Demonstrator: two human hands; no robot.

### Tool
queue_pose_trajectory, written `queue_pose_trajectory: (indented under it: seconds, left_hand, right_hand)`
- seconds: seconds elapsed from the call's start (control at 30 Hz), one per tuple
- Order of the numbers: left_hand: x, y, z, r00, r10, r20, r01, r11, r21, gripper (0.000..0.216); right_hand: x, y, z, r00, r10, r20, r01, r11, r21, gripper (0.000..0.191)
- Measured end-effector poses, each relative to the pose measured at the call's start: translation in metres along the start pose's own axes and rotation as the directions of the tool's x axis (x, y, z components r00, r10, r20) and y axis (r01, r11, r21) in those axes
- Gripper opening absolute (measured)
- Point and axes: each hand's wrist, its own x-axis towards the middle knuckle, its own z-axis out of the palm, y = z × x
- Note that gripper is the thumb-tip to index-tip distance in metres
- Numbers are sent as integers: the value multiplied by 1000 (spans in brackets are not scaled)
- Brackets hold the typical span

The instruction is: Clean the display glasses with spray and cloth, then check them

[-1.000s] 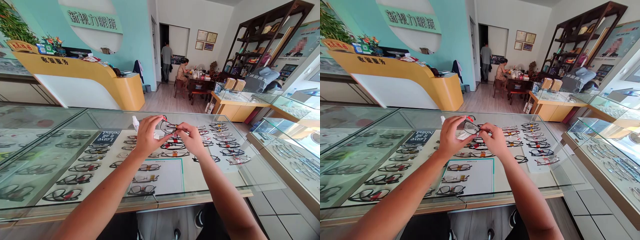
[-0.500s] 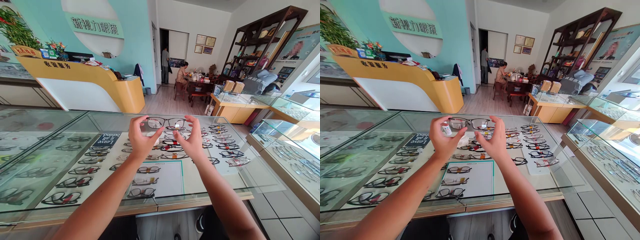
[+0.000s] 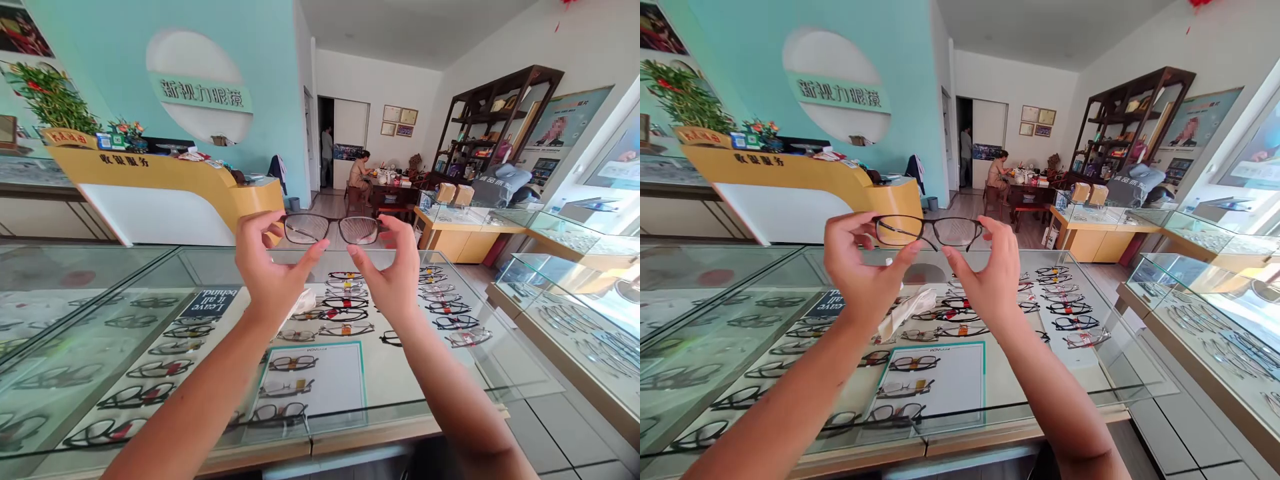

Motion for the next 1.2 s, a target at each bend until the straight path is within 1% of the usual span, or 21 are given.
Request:
queue_pose_trajectory:
  seconds: [0.07,0.13,0.2,0.27,0.43,0.63,0.73,0.83,0.9,0.97,1.03,1.2]
  left_hand:
    - [17,16,3,1000,-31,-2,30,993,-113,70]
    - [28,30,6,997,-73,-2,70,969,-239,69]
    - [32,38,8,996,-90,-5,84,942,-326,68]
    - [31,39,10,997,-70,-28,56,935,-351,68]
    - [28,23,8,998,28,-61,-42,970,-238,75]
    - [26,14,6,998,52,-42,-57,990,-129,75]
    - [23,4,11,999,38,-14,-40,991,-124,77]
    - [23,-9,18,997,2,78,11,985,-175,72]
    - [22,-16,21,993,-19,119,42,979,-200,70]
    - [22,-19,23,993,-19,114,42,979,-201,70]
    - [22,-20,23,996,8,94,10,981,-193,71]
    - [23,-18,21,995,82,56,-73,988,-139,74]
  right_hand:
    - [14,-17,-5,1000,15,-17,-13,997,75,55]
    - [23,-31,-8,999,24,-31,-19,988,156,55]
    - [26,-38,-9,999,28,-37,-20,978,207,54]
    - [28,-40,-10,999,24,-36,-16,976,216,54]
    - [30,-35,-14,1000,15,6,-16,989,147,52]
    - [31,-24,-14,999,-11,30,8,996,88,53]
    - [32,-14,-13,998,3,55,-6,999,42,52]
    - [36,-5,-11,999,12,46,-10,999,-30,52]
    - [38,-1,-10,999,-9,38,12,997,-76,52]
    - [39,1,-8,999,-42,32,46,991,-124,51]
    - [40,1,-8,998,-67,23,70,983,-171,50]
    - [38,-2,-10,997,-78,21,81,970,-228,49]
